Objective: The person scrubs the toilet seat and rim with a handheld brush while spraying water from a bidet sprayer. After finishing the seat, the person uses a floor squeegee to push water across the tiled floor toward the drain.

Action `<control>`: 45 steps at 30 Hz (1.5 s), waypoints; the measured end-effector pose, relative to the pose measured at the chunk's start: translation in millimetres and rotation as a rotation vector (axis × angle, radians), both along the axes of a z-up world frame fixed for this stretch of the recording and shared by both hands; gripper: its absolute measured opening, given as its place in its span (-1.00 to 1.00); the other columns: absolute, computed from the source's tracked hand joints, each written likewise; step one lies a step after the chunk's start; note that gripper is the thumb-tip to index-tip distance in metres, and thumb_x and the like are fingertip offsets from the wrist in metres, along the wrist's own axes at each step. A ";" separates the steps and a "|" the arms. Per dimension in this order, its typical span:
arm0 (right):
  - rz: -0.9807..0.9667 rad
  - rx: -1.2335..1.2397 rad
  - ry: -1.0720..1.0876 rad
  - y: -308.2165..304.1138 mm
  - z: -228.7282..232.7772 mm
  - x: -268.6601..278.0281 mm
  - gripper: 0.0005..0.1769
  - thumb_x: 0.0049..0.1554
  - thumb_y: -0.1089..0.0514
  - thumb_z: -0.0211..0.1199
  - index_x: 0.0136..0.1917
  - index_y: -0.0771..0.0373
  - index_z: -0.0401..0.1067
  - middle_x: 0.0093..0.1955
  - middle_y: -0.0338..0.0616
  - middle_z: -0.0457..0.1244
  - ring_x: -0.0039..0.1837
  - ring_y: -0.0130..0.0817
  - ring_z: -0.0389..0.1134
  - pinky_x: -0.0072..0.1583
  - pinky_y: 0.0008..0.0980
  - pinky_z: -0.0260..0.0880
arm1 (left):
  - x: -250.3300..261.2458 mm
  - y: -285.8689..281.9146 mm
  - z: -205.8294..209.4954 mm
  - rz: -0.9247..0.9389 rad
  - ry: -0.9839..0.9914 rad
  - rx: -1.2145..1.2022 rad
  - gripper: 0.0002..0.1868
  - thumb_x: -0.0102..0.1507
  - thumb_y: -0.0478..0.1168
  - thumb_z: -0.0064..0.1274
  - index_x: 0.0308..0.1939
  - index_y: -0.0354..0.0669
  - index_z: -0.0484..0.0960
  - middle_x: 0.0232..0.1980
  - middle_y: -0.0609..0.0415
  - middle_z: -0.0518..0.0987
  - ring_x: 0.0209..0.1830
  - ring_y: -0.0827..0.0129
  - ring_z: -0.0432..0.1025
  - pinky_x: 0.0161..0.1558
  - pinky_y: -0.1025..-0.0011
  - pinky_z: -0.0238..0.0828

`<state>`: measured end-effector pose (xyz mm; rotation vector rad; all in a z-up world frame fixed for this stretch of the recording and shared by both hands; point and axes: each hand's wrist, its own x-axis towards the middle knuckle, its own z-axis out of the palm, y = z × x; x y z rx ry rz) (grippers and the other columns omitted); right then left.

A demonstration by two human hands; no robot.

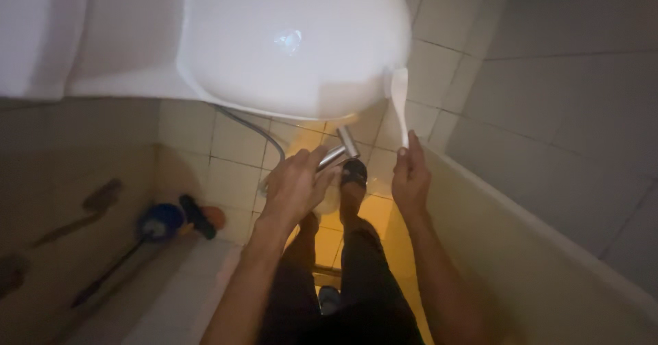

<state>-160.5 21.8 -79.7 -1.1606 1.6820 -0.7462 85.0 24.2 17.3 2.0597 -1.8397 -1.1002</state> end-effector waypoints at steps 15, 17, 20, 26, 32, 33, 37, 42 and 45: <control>0.205 0.019 0.117 -9.8 -3.7 114.6 -0.45 0.39 0.07 -0.03 0.61 0.15 0.17 -0.17 -0.24 0.33 -0.25 -0.54 0.23 -0.19 -0.42 0.33 | 75.4 50.7 7.6 0.157 -0.035 -0.076 -0.57 0.32 0.06 0.09 0.14 -0.09 0.63 -0.18 -0.09 0.64 -0.18 0.02 0.55 -0.12 0.12 0.47; 0.228 0.070 0.108 -12.1 -0.4 142.2 -0.44 0.39 0.03 -0.04 0.61 0.11 0.15 -0.03 -0.30 0.33 -0.30 -0.46 0.21 -0.25 -0.35 0.33 | 88.5 57.6 7.6 0.204 0.009 -0.023 -0.56 0.33 0.04 0.10 0.17 -0.12 0.61 -0.16 -0.10 0.64 -0.20 0.04 0.56 -0.13 0.13 0.47; 0.318 0.150 0.189 -16.0 1.9 179.5 -0.41 0.36 -0.01 -0.04 0.62 0.02 0.11 -0.24 -0.08 0.29 -0.36 -0.34 0.24 -0.26 -0.25 0.31 | 104.0 72.3 7.2 0.248 -0.015 -0.025 -0.56 0.27 -0.01 0.15 0.15 -0.15 0.62 -0.13 -0.12 0.65 -0.19 0.00 0.56 -0.13 0.11 0.47; 0.480 -0.134 0.210 -29.5 -8.5 239.6 -0.46 0.40 -0.02 -0.01 0.61 -0.02 0.14 -0.27 0.14 0.34 -0.25 0.03 0.38 -0.13 -0.02 0.37 | 128.4 88.9 7.4 0.240 -0.027 -0.093 -0.59 0.27 -0.07 0.16 0.13 -0.21 0.63 -0.14 -0.11 0.65 -0.18 0.02 0.56 -0.10 0.11 0.48; 0.497 -0.196 0.226 -26.3 -15.8 251.7 -0.48 0.38 0.00 0.02 0.58 -0.03 0.16 -0.21 0.15 0.36 -0.18 0.14 0.42 -0.09 0.05 0.39 | 131.4 96.2 4.6 0.218 0.000 -0.060 -0.61 0.29 -0.06 0.16 0.12 -0.18 0.61 -0.16 -0.11 0.65 -0.19 0.02 0.55 -0.11 0.09 0.46; 0.493 -0.217 0.242 -25.3 -14.2 249.1 -0.48 0.38 0.00 0.02 0.58 -0.04 0.17 -0.22 0.16 0.35 -0.17 0.15 0.41 -0.08 0.05 0.38 | 130.6 96.3 4.2 0.212 -0.001 -0.048 -0.62 0.30 -0.06 0.16 0.13 -0.16 0.61 -0.17 -0.10 0.64 -0.20 0.02 0.54 -0.12 0.09 0.46; 0.541 -0.035 0.310 -19.0 -7.1 224.3 -0.45 0.34 -0.02 -0.01 0.59 -0.11 0.15 -0.29 0.10 0.33 -0.24 0.09 0.40 -0.11 0.01 0.39 | 123.6 99.5 -0.6 0.167 -0.008 -0.047 -0.60 0.27 -0.05 0.15 0.13 -0.12 0.62 -0.17 -0.06 0.64 -0.19 0.06 0.54 -0.10 0.12 0.46; 0.517 0.031 0.375 -9.6 2.4 180.4 -0.47 0.37 -0.07 -0.03 0.58 -0.15 0.17 -0.30 0.07 0.33 -0.24 0.02 0.39 -0.11 -0.02 0.39 | 105.0 96.3 -8.5 0.079 0.039 -0.071 -0.56 0.29 -0.02 0.15 0.17 -0.15 0.58 -0.16 -0.06 0.62 -0.24 0.08 0.53 -0.14 0.14 0.46; 0.414 0.015 0.318 -2.2 7.0 157.6 -0.48 0.36 -0.08 -0.02 0.57 -0.10 0.21 -0.28 0.06 0.34 -0.23 -0.02 0.40 -0.10 -0.07 0.40 | 90.8 89.8 -11.6 0.054 0.064 -0.103 -0.54 0.22 -0.03 0.18 0.15 -0.13 0.61 -0.20 -0.05 0.62 -0.27 0.04 0.53 -0.17 0.12 0.44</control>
